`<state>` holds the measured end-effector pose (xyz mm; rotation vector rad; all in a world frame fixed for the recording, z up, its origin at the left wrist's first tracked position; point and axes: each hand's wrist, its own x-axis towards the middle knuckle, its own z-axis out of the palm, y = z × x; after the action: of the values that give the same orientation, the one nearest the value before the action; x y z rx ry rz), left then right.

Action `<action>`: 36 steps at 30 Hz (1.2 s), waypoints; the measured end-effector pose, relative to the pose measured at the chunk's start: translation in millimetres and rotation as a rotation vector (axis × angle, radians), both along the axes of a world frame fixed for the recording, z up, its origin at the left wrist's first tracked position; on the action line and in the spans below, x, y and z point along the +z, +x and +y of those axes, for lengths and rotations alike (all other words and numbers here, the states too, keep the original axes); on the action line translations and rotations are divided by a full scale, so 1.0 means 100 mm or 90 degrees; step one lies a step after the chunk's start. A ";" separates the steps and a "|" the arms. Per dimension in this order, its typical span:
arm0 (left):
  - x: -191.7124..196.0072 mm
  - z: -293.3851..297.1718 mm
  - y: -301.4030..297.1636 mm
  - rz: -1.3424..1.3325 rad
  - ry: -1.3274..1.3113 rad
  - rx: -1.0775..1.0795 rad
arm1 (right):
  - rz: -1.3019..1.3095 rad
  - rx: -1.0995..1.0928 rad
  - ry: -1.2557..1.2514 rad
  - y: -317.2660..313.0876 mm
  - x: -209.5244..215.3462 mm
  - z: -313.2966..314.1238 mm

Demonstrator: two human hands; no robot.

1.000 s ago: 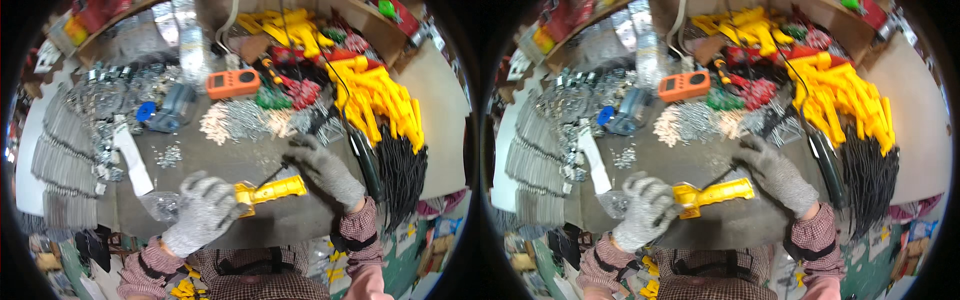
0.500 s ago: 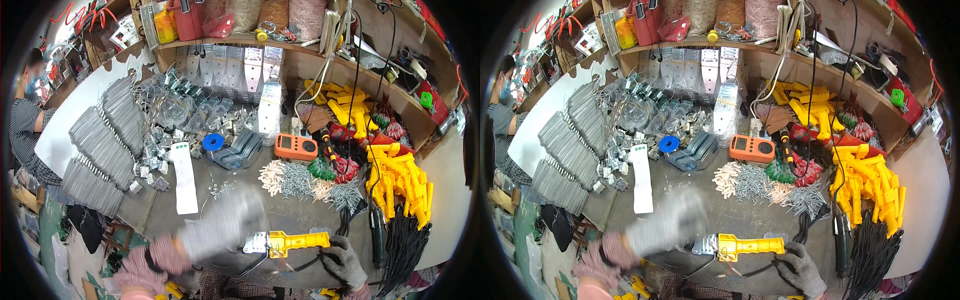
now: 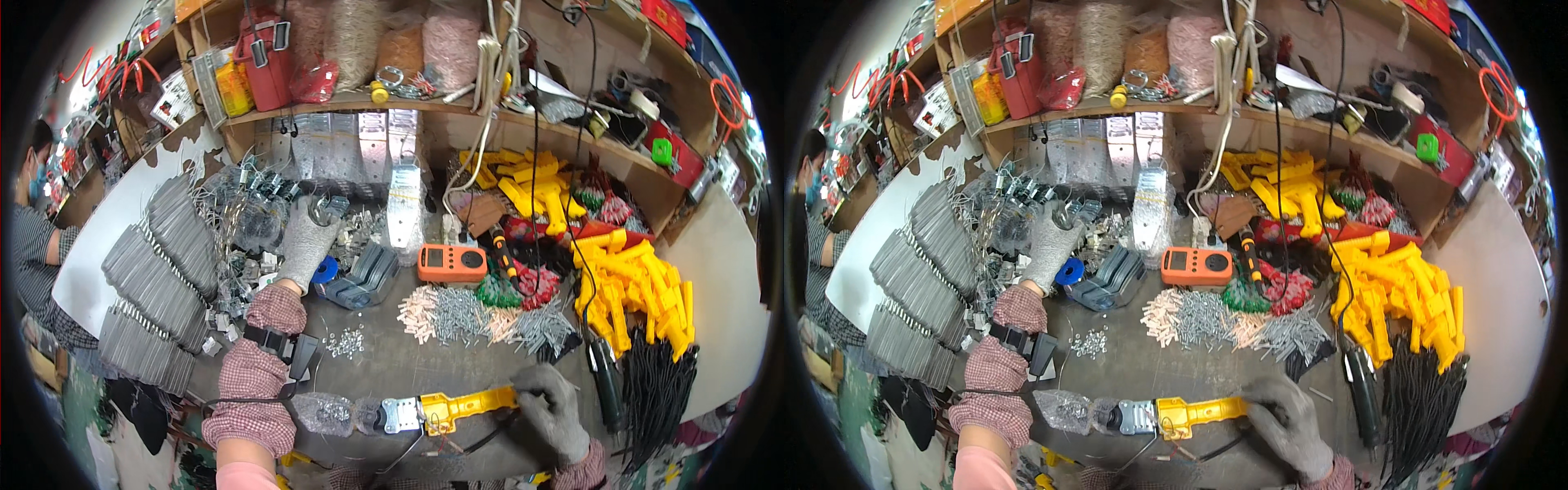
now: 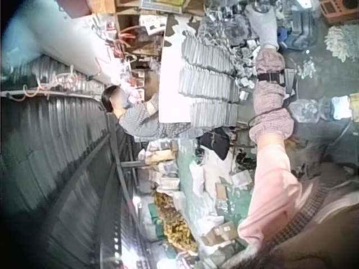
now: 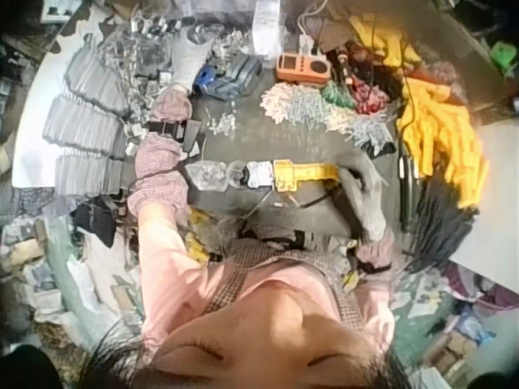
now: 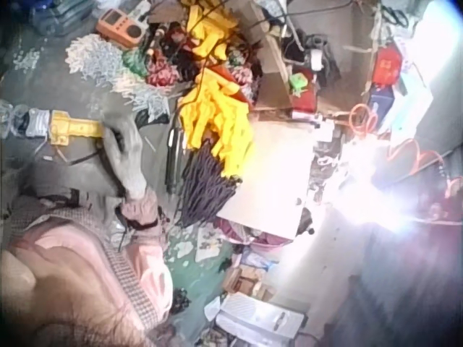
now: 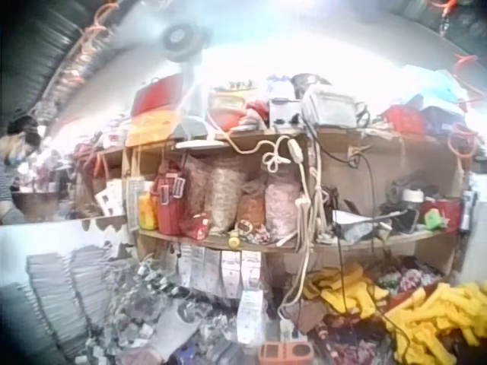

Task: Soldering wires to a component and assembling a yellow plastic housing.

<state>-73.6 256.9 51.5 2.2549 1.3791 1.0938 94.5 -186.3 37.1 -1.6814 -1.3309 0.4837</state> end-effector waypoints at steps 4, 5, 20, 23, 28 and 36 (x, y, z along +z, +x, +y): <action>0.33 -1.23 0.08 -0.029 0.280 -0.290 | 0.369 0.029 0.099 -0.33 0.01 0.46; 0.31 -1.60 0.08 0.061 0.242 -0.444 | 0.492 0.056 0.121 -0.40 -0.01 0.57; 0.29 -2.55 -0.39 -0.295 -0.702 -0.708 | -0.237 0.007 0.130 -0.48 0.14 0.32; 0.32 -2.46 -0.74 -0.241 -0.814 -0.746 | -0.552 -0.022 0.220 -0.21 0.28 0.10; 0.41 -2.50 -1.04 -0.207 -0.740 -0.723 | -0.473 -0.017 0.155 -0.08 0.37 -0.20; 0.50 -2.32 -0.77 0.480 -0.902 -0.843 | 0.238 0.196 -0.239 -0.28 0.39 -0.44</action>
<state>-151.0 24.7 101.5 1.6146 0.1845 -0.9537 66.1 -229.9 76.5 -1.5746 -1.2733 1.2289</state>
